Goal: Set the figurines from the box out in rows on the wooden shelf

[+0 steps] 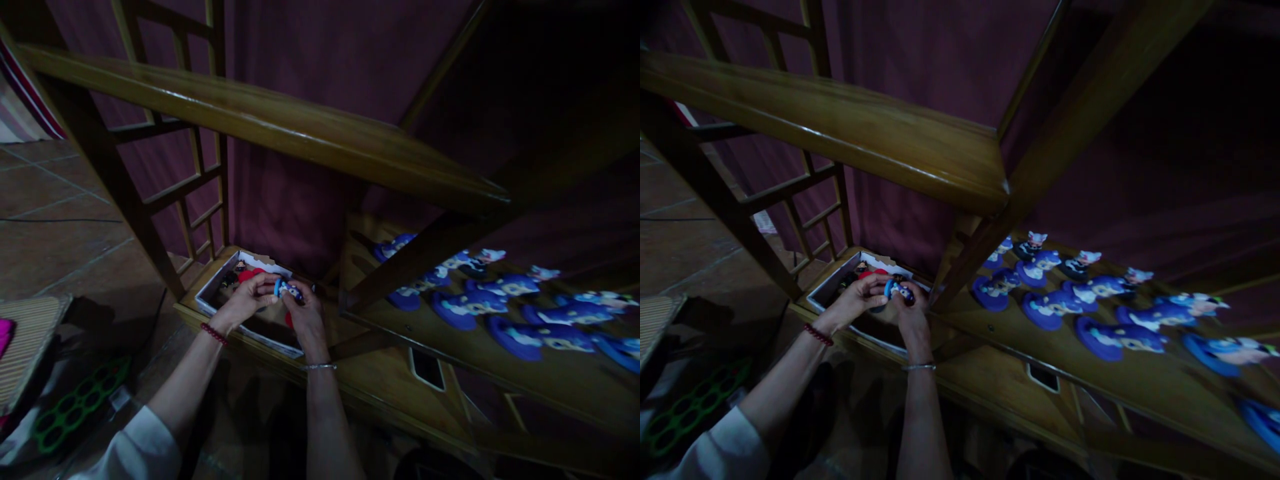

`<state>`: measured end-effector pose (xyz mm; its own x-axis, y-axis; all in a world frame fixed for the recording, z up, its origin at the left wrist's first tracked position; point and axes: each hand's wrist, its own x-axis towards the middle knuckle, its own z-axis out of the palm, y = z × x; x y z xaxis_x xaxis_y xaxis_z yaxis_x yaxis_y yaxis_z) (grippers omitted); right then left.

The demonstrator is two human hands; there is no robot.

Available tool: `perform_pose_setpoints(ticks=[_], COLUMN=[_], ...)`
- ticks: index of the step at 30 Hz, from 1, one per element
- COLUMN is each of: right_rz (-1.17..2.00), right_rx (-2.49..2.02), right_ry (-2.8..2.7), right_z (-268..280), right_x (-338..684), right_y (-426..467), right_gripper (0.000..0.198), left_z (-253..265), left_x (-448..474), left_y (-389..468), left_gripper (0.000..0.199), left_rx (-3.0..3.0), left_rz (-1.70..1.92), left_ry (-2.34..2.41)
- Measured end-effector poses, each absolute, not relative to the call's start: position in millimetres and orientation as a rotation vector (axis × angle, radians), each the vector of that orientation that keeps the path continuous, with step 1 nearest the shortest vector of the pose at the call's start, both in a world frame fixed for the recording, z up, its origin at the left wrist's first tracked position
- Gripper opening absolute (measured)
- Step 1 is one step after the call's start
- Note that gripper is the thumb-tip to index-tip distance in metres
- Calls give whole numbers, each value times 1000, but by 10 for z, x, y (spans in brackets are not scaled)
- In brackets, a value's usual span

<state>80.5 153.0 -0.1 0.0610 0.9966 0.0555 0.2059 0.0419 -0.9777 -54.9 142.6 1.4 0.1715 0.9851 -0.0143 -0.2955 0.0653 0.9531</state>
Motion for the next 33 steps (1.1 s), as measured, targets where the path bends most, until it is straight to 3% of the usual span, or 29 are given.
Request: perform_pose_setpoints(ticks=[10, 33], right_rz=[1200, 1417], right_rx=[-1377, -1343], right_ry=[-1101, -960], right_z=[-99, 3], right_x=[792, 790], right_y=[1549, 1480], right_gripper=[37, 36], left_z=[-27, -51], left_x=[-561, -594], left_y=[1437, 1416], left_gripper=[44, 40], left_rx=[1077, 1136], left_rz=[1159, 1122], left_ry=[827, 794])
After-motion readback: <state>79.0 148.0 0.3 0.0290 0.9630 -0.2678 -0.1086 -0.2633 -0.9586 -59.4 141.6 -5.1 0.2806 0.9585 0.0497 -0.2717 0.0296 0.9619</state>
